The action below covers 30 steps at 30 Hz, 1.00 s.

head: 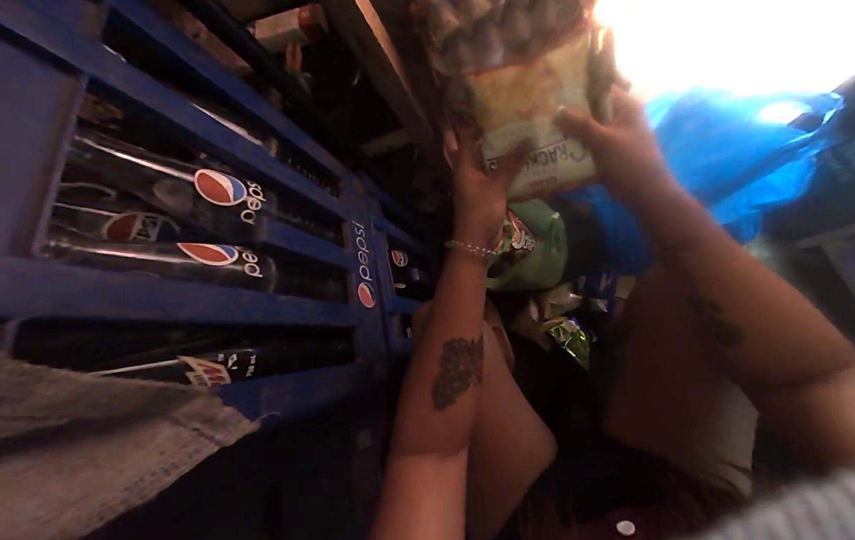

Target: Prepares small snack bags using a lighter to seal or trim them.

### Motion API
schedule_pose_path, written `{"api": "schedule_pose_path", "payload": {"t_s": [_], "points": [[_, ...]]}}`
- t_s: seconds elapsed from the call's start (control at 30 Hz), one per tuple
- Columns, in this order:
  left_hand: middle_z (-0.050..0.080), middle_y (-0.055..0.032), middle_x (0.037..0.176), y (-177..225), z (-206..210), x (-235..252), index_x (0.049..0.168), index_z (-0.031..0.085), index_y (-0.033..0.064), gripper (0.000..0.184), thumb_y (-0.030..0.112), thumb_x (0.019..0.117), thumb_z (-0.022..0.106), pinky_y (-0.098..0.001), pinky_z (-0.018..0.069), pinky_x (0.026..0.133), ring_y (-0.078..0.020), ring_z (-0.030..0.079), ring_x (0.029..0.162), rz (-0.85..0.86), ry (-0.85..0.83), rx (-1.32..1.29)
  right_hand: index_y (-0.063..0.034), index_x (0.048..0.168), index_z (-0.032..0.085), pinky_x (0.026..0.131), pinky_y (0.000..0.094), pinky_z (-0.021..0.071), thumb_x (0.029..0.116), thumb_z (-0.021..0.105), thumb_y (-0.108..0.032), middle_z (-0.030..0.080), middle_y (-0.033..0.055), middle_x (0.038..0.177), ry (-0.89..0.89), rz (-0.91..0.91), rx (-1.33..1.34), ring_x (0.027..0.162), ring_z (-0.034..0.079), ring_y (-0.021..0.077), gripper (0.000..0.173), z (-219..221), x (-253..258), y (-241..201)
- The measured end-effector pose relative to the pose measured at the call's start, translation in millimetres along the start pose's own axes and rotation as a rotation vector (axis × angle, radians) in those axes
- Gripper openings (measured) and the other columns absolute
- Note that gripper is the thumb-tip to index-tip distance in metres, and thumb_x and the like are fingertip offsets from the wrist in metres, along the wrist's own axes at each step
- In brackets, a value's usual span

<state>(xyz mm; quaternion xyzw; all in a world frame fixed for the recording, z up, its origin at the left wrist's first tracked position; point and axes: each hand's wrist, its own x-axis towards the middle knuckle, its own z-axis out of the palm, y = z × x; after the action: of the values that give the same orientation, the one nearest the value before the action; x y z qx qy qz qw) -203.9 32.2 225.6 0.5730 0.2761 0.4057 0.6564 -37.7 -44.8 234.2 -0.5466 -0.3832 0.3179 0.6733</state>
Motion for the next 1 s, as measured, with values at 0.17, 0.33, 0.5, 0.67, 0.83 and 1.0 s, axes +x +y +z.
{"api": "schedule_pose_path", "payload": {"t_s": [0.17,0.33,0.5,0.67,0.83,1.0], "points": [[0.063,-0.0143,0.125,2,0,0,0.145,0.041,0.0032,0.057,0.007,0.0960,0.069,-0.0408,0.0616,0.089,-0.0217,0.069,0.107,0.007,-0.002,0.054,-0.0043,0.117,0.060,0.078,0.0312,0.0636,0.0949,0.073,-0.017,0.072,0.0021,0.095,-0.008,-0.012,-0.003,0.084,0.073,0.0114,0.028,1,-1,0],[0.061,-0.0150,0.131,9,-17,6,0.146,0.043,-0.0005,0.065,0.015,0.0922,0.076,-0.0364,0.0588,0.096,-0.0181,0.066,0.113,0.065,0.014,0.267,-0.0058,0.113,0.062,0.076,0.0237,0.0579,0.1040,0.059,-0.025,0.066,-0.0032,0.090,0.041,-0.065,-0.140,0.080,0.065,0.0025,0.021,5,-1,4],[0.059,-0.0222,0.138,7,-50,7,0.146,0.046,-0.0002,0.068,0.019,0.0899,0.079,-0.0491,0.0490,0.108,-0.0311,0.060,0.126,-0.067,-0.052,0.836,0.0001,0.118,0.063,0.077,0.0412,0.0560,0.1027,0.063,-0.026,0.066,0.0122,0.096,-0.135,0.134,-0.581,0.079,0.064,0.0190,0.031,-12,9,20],[0.063,-0.0269,0.131,-20,-44,-1,0.149,0.046,0.0057,0.065,0.021,0.0925,0.076,-0.0638,0.0474,0.102,-0.0449,0.062,0.121,-0.372,-0.196,1.156,0.0009,0.120,0.067,0.090,0.0617,0.0505,0.1037,0.061,-0.025,0.068,0.0239,0.109,-0.654,0.298,-0.905,0.100,0.067,0.0391,0.031,-1,-4,49],[0.061,-0.0274,0.134,-61,-34,3,0.152,0.042,0.0060,0.065,0.010,0.0929,0.070,-0.0635,0.0473,0.103,-0.0454,0.060,0.125,-0.444,-0.296,1.249,0.0045,0.115,0.066,0.091,0.0578,0.0493,0.1031,0.062,-0.020,0.066,0.0244,0.109,-0.932,0.325,-1.038,0.103,0.065,0.0390,0.027,11,-11,64],[0.057,-0.0288,0.139,-94,-37,8,0.151,0.041,0.0000,0.066,0.013,0.0949,0.072,-0.0576,0.0440,0.110,-0.0437,0.057,0.129,-0.450,-0.381,1.178,0.0053,0.117,0.064,0.087,0.0543,0.0508,0.1031,0.063,-0.019,0.065,0.0238,0.109,-0.964,0.445,-1.105,0.098,0.065,0.0367,0.028,12,-12,45]]}}
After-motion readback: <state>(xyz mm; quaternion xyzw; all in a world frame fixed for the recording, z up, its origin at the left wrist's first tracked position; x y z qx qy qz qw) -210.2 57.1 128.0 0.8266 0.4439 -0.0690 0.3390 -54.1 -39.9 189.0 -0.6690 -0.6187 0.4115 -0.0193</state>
